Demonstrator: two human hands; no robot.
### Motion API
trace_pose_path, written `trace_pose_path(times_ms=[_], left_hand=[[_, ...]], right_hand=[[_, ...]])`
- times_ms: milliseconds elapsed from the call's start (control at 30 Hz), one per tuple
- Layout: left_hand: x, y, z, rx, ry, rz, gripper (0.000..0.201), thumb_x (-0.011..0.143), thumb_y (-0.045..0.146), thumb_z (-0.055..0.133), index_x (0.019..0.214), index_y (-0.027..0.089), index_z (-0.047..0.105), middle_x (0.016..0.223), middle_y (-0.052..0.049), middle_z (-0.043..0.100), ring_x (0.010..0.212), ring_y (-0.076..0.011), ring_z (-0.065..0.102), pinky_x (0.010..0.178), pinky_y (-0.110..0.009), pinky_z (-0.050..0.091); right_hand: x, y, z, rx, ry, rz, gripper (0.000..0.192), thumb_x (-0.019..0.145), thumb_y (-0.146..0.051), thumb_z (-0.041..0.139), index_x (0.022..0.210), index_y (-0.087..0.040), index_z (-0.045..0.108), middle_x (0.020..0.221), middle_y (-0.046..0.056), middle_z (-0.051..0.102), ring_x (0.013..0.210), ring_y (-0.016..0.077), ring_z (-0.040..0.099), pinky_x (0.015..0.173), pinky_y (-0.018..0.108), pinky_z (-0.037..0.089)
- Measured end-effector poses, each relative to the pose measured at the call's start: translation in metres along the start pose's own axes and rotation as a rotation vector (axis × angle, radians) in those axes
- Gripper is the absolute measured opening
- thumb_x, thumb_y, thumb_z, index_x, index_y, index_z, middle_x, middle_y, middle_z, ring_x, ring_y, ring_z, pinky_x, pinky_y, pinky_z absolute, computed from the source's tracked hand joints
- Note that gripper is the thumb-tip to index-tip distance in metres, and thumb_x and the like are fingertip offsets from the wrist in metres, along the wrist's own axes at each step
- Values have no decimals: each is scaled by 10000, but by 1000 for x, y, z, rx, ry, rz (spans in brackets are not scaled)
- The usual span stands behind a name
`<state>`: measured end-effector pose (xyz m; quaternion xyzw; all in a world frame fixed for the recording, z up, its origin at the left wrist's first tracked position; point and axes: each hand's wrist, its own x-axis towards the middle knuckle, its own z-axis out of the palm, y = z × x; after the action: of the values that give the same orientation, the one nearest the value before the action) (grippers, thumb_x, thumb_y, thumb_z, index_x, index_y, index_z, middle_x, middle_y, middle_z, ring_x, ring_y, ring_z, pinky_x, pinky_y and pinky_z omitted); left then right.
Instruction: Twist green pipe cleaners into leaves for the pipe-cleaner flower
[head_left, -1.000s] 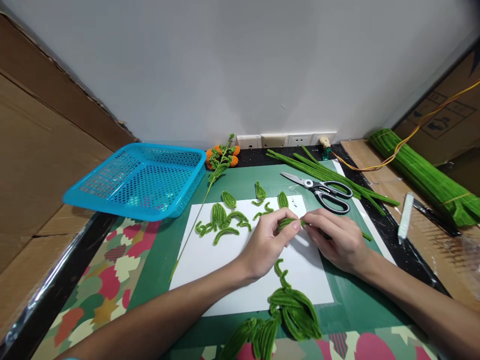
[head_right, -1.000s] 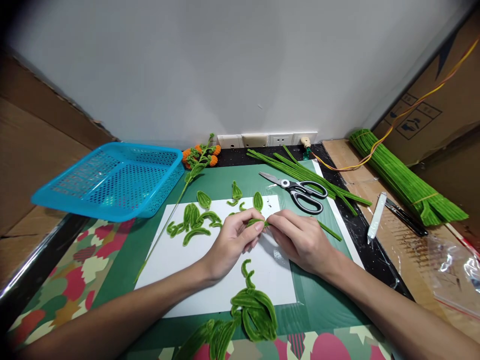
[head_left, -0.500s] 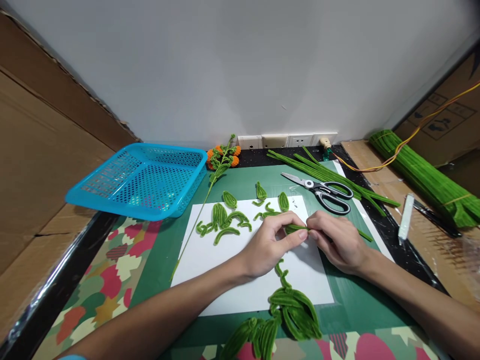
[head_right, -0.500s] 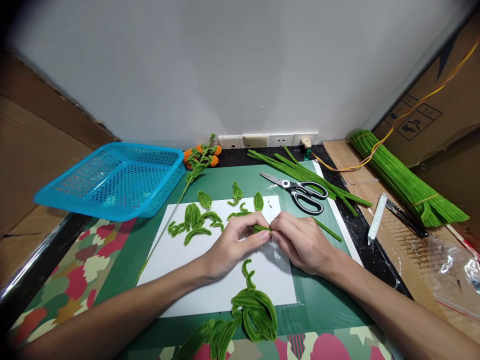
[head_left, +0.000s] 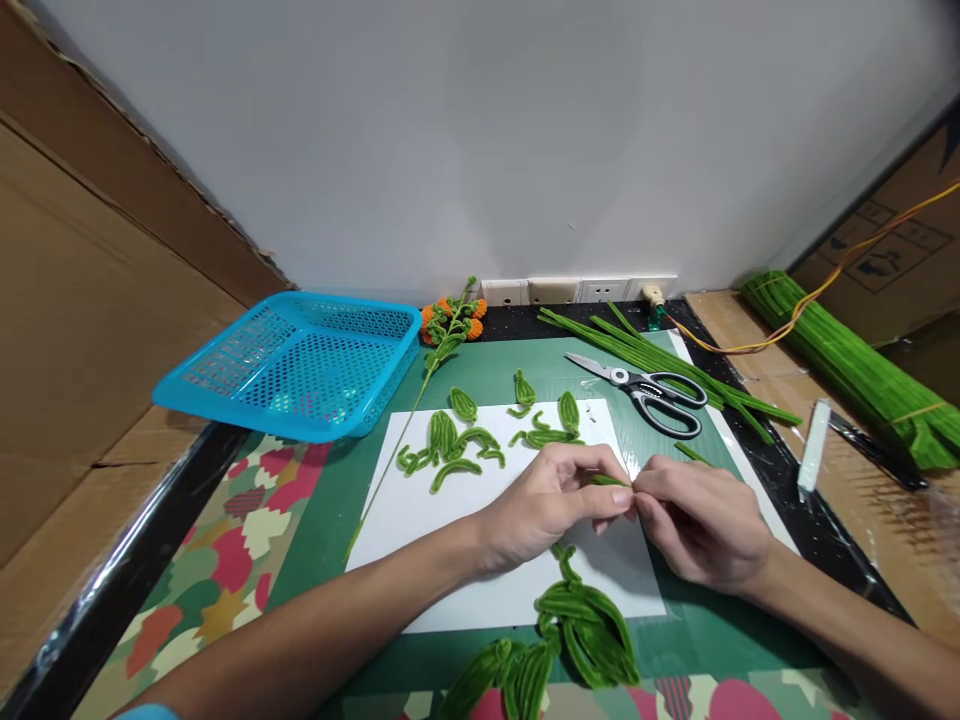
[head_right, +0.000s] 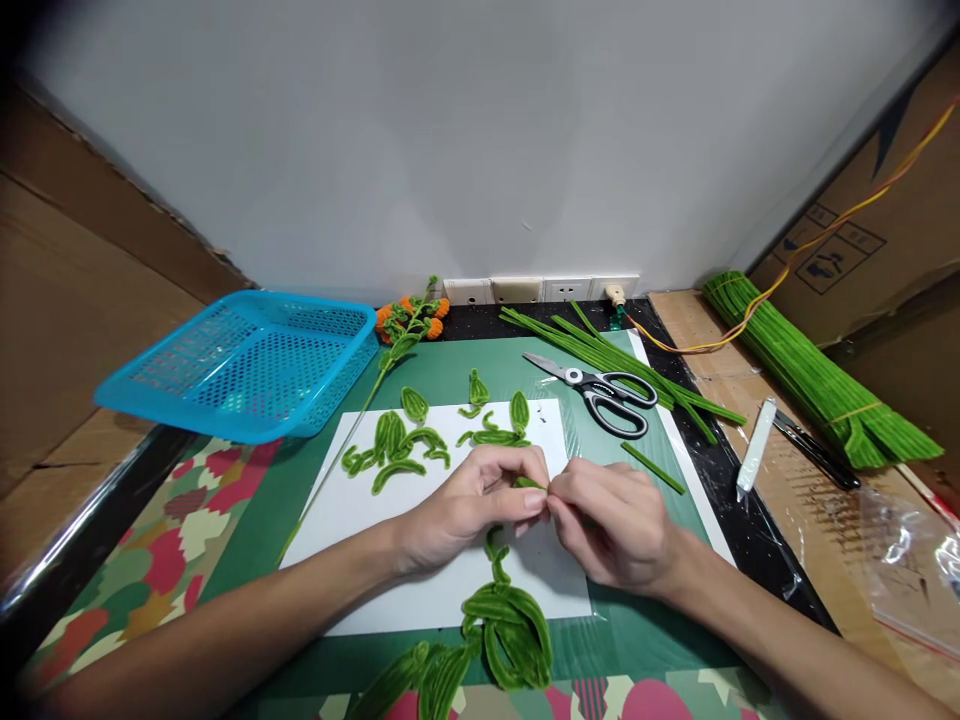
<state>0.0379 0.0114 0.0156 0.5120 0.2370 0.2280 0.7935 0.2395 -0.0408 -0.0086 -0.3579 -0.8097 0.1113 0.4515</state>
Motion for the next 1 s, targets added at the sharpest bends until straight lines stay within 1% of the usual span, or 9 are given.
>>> trace_pose_path(times_ms=[167,333,433,533,600,667,767,867,1000], left_hand=[[-6,7,2,469,130,280,170,981,327,667,893,190,717,872,-32,635,855,-186,583,788,-311,433],[-9,1,-4,968,191,536,157,1010,235,580,933,196,711,862,-49,670,811,-190,608,787,-349,427],[-7,-5,-17,1337,93,727,177,999,203,551,961,214,724,825,-56,698,760,-198,629,760,-375,397],[-3,-6,-27,1527,-95,804,167,1006,220,572,937,222,724,811,-45,702,768,-191,654,700,-355,381],[0,-4,-28,1483,-65,840,192,1011,193,555,900,200,711,786,-37,685,737,-177,628,696,-344,379],[2,-1,-22,1293,50,771,199,1015,177,538,904,174,703,799,-38,667,746,-171,598,731,-336,398],[1,2,-8,770,158,442,168,1022,266,602,927,171,703,846,-30,638,802,-163,574,754,-296,433],[0,0,5,271,133,163,227,981,359,683,863,167,668,738,4,581,666,-128,507,640,-256,397],[0,-8,13,-95,97,-30,259,928,376,737,834,159,631,613,25,530,573,-103,447,565,-231,309]], right_hand=[[2,-14,9,382,59,467,274,1035,-292,583,772,-215,599,592,-27,441,477,116,346,439,275,264],[9,-23,19,996,97,869,467,967,-506,694,645,-195,557,507,-71,337,431,75,257,397,228,250],[14,-21,19,1252,49,995,485,894,-511,784,629,-195,529,486,-112,256,426,50,173,383,199,213],[18,-13,16,1312,-69,1047,528,830,-517,843,610,-210,475,492,-126,239,428,44,147,368,193,204],[18,-8,13,1213,-138,994,505,880,-541,785,633,-210,495,498,-119,260,431,55,163,375,206,224],[16,-3,9,953,-134,843,464,992,-510,650,668,-205,517,518,-91,321,443,76,235,407,225,248],[10,2,3,341,-39,420,308,1060,-267,517,766,-188,569,618,-30,462,524,113,398,497,258,320],[7,9,-4,-111,18,-89,154,987,-82,511,919,-169,618,682,8,545,569,150,465,537,291,362],[9,17,-10,-318,-49,-356,120,941,-60,554,933,-166,611,646,21,551,559,182,482,542,324,388]])
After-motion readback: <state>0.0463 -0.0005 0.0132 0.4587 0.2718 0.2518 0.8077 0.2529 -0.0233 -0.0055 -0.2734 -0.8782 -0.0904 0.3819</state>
